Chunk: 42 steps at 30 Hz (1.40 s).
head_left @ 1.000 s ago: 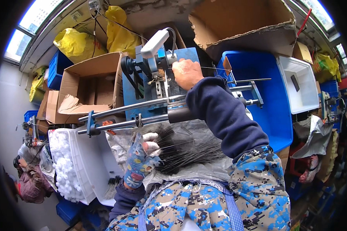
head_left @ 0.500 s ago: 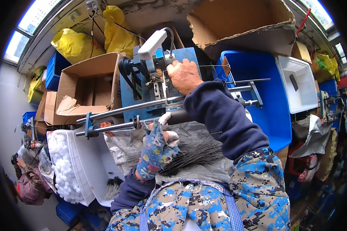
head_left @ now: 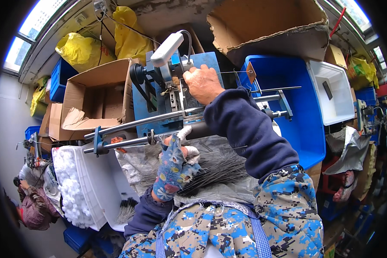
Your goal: The person operates a blue machine by repeatedly pushing a white lever with their right hand while holding a bundle of thin black rods with their left hand. The person wears a patterned apron and gloves, and the workspace is cluttered with boxes and bins.
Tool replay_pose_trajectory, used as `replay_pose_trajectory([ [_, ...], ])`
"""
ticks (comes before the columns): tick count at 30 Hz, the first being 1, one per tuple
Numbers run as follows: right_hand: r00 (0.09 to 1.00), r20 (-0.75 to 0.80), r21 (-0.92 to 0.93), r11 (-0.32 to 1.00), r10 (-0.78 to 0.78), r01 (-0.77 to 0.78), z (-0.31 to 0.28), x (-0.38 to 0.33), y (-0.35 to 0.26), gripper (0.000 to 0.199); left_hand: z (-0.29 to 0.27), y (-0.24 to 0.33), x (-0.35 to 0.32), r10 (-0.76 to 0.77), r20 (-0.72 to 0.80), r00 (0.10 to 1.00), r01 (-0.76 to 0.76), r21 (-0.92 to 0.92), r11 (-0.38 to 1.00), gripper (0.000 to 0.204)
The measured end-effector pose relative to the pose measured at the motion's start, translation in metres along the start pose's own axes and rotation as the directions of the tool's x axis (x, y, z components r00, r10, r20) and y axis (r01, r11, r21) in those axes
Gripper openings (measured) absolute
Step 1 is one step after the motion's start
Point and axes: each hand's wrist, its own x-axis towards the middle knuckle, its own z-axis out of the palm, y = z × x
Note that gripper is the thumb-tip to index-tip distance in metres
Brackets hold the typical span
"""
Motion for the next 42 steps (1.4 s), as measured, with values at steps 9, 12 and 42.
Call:
replay_pose_trajectory([
  [9, 0.990, 0.062, -0.050, 0.991, 0.130, -0.127, -0.004, -0.003, 0.009, 0.018, -0.007, -0.009, -0.010, 0.012, 0.035, 0.999, -0.009, -0.079, 0.997, 0.021],
  [12, 0.990, -0.084, -0.058, 0.991, 0.112, -0.117, -0.009, -0.028, 0.012, 0.041, -0.021, -0.018, -0.033, -0.141, 0.035, 0.989, 0.146, -0.212, 0.966, 0.021],
  [42, 0.989, 0.120, 0.710, 0.689, 0.081, -0.142, 0.045, -0.057, 0.038, 0.043, 0.126, 0.072, 0.258, -0.058, 0.420, 0.906, -0.219, 0.581, 0.784, 0.033],
])
